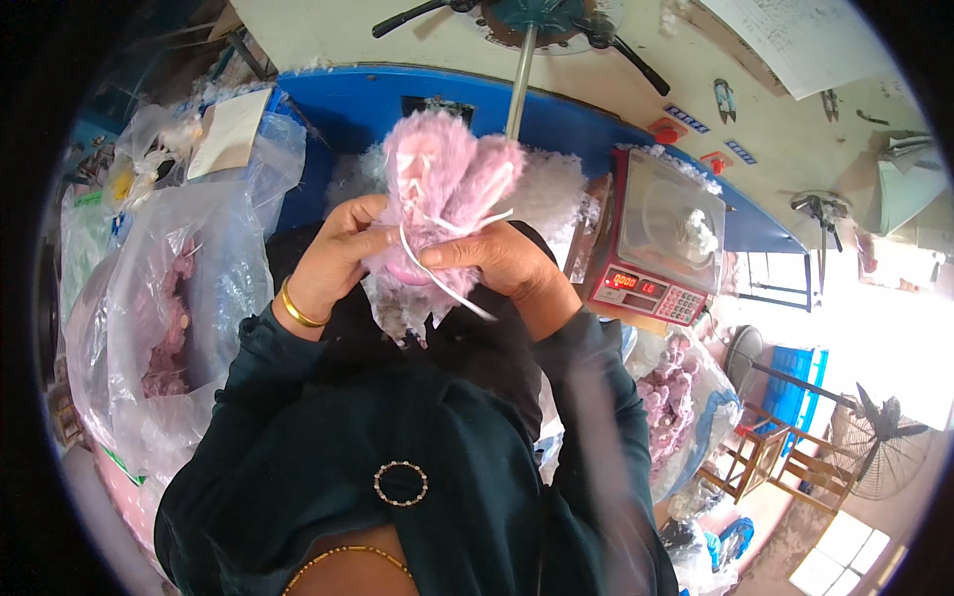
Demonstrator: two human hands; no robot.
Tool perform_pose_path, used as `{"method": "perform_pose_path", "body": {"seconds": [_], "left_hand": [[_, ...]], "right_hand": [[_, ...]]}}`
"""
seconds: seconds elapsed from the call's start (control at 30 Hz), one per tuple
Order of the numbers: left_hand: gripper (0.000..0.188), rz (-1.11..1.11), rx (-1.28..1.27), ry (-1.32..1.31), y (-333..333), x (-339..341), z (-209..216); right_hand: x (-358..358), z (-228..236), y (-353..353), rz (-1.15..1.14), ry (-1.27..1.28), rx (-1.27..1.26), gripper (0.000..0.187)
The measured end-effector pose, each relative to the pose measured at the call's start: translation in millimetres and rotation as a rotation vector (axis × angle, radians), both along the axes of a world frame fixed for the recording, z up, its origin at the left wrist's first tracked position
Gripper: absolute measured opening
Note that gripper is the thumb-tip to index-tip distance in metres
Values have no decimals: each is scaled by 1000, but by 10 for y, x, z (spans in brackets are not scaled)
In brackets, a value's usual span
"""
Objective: The person repeatedly takes pink fluffy toy bodies from a plastic bag, inserts them into a vertical stuffing machine, and pulls the white fluffy filling through the toys. After each toy is filled, the person removes it and places it on a digital scale, then repeats the process with the next toy.
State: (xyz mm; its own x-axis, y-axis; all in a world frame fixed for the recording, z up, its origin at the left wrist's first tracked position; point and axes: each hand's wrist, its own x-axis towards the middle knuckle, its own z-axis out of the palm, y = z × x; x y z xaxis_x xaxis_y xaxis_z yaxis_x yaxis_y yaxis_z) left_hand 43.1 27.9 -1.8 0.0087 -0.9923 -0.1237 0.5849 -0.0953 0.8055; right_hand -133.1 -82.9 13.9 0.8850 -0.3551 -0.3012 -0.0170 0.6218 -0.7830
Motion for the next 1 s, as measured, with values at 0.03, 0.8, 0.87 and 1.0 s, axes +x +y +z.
{"method": "perform_pose_path", "body": {"seconds": [0.03,0.8,0.87,1.0], "left_hand": [[24,-40,-2,-8,-18,10,37],[38,171,-640,-288,-1194,-192,-460],[32,125,-530,-346,-1302,-131,-459],[26,327,-847,-899,-1513,-18,-502]], "right_hand": [[-19,-37,-13,-28,46,65,63],[-254,56,-651,-443,182,-1112,28],[-255,73,-658,-439,195,-1036,28],[-92,145,-640,-516,335,-978,42]]}}
